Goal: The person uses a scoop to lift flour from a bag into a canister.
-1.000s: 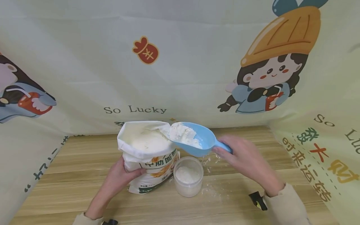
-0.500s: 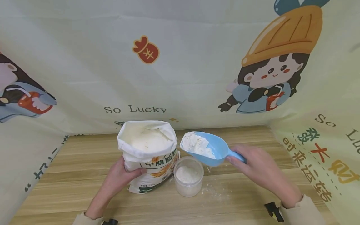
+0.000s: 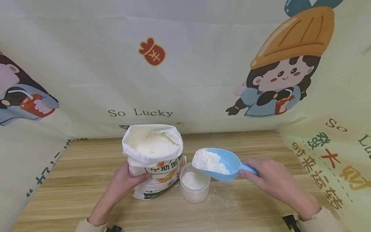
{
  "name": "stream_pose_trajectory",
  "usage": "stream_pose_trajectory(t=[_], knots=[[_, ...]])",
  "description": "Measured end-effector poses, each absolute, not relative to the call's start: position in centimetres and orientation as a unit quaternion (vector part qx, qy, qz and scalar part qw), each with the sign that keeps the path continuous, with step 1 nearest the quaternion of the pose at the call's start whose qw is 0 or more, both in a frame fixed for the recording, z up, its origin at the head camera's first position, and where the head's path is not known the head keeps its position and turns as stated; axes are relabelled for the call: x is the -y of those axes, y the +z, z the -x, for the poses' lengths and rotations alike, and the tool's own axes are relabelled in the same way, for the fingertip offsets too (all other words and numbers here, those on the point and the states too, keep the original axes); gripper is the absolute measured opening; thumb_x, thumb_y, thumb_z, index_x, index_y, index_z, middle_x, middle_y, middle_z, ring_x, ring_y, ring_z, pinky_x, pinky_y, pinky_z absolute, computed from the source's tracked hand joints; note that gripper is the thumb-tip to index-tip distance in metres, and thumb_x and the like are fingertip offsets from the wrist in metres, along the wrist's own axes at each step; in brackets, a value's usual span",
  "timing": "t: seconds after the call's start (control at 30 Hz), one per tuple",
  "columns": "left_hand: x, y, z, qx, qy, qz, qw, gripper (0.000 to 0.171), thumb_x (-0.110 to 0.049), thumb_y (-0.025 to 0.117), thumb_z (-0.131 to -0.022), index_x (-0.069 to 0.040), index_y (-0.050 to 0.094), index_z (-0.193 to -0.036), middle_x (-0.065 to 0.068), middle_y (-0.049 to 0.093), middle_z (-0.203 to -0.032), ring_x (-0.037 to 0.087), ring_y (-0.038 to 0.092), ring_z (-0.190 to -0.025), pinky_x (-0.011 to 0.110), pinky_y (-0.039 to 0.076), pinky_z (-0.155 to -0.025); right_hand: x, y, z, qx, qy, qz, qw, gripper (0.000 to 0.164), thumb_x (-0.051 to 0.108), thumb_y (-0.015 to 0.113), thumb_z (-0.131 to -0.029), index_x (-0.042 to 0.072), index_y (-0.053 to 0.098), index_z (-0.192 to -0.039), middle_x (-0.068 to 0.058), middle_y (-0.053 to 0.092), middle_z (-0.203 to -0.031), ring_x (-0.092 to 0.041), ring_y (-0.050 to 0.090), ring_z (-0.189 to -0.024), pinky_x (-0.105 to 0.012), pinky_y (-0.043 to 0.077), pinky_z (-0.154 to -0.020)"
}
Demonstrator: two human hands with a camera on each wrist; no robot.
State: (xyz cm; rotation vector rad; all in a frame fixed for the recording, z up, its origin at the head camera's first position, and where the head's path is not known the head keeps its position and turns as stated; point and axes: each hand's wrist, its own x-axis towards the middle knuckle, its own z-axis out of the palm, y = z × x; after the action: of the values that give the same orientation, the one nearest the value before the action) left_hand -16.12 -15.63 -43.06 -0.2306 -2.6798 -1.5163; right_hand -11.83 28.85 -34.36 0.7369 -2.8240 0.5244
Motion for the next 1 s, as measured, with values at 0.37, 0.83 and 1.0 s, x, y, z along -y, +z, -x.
stream_pose_trajectory(t=[0.37,0.83,1.0], knots=[[15.7,-43.0,16.2,0.866,-0.494,0.078,0.026,0.079,-0.021,0.092,-0.077,-0.009,0.049,-0.142,0.014,0.067,-0.131,0.034,0.064,-0.12,0.055,0.053,-0.1,-29.3,-34.3,12.0,0.948,0.126,-0.281,0.078,0.013,0.029,0.079,-0.092,0.02,0.074,-0.101,0.023,0.061,-0.083,0.005,0.046,-0.066,-0.022,0.044,-0.054],[15.9,-43.2,16.2,0.864,-0.497,0.08,0.02,0.079,-0.019,0.092,-0.078,-0.008,0.048,-0.143,0.015,0.066,-0.131,0.035,0.063,-0.12,0.056,0.052,-0.102,-28.7,-32.8,12.8,0.945,0.064,-0.319,0.027,0.014,0.037,0.073,-0.096,0.024,0.074,-0.099,0.022,0.064,-0.086,0.005,0.051,-0.068,-0.024,0.047,-0.055],[15.9,-43.2,16.3,0.86,-0.503,0.083,0.02,0.079,-0.018,0.092,-0.078,-0.008,0.048,-0.143,0.015,0.066,-0.131,0.034,0.063,-0.12,0.056,0.051,-0.103,-28.0,-31.8,13.1,0.944,0.051,-0.324,0.021,0.012,0.04,0.072,-0.096,0.028,0.072,-0.093,0.023,0.062,-0.082,0.004,0.053,-0.067,-0.023,0.049,-0.055]])
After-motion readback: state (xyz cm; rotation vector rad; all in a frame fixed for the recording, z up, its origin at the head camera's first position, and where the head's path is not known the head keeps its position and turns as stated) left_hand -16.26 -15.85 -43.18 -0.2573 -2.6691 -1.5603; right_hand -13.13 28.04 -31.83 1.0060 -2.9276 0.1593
